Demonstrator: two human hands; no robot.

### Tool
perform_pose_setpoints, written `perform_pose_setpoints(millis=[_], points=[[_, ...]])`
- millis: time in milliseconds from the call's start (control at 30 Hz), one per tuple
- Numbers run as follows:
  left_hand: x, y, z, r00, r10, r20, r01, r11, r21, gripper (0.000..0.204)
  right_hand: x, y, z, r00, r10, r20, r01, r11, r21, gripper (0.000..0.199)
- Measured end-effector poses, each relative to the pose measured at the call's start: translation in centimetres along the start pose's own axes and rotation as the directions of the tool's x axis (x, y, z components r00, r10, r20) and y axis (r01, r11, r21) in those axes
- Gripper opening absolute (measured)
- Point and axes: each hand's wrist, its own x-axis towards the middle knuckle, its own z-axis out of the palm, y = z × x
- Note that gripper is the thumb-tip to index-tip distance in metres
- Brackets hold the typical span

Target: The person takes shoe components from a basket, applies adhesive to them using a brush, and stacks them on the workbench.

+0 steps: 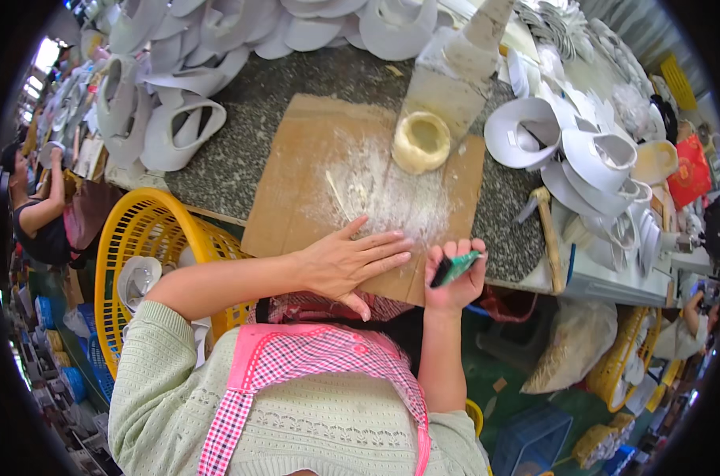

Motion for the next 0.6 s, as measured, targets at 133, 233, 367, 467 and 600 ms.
perform_pose_setpoints(millis=[133,233,367,467,600], points=[[0.0,-0.8,-0.7,0.996,0.062,0.070,-0.067,0.995,0.073,0.100,0.3,0.5,0.5,0.986,-0.076,-0.150,0.052,0.986,-0.158,0.013],[-1.1,-1.4,-1.8,0.991,0.066,0.118,-0.077,0.993,0.088,0.094,0.3,-0.1,-0.6,0.994,-0.038,-0.105,0.022,0.989,-0.145,0.015],[-6.9,-2.9,-3.3,0.984,0.003,0.179,-0.044,0.973,0.226,0.082,0.2,-0.2,-0.1,0.976,-0.107,-0.188,0.064,0.973,-0.224,0.018],[-12.3,-3.1,-5.7,0.964,-0.148,0.221,0.062,0.934,0.353,0.080,0.4,-0.3,-0.8,0.982,-0.082,-0.168,0.042,0.972,-0.231,0.017],[-11.1,-3.5,-10.7,0.773,-0.618,0.142,0.624,0.701,-0.347,0.086,0.5,-0.5,-0.2,0.992,-0.090,-0.089,0.070,0.975,-0.210,0.016]])
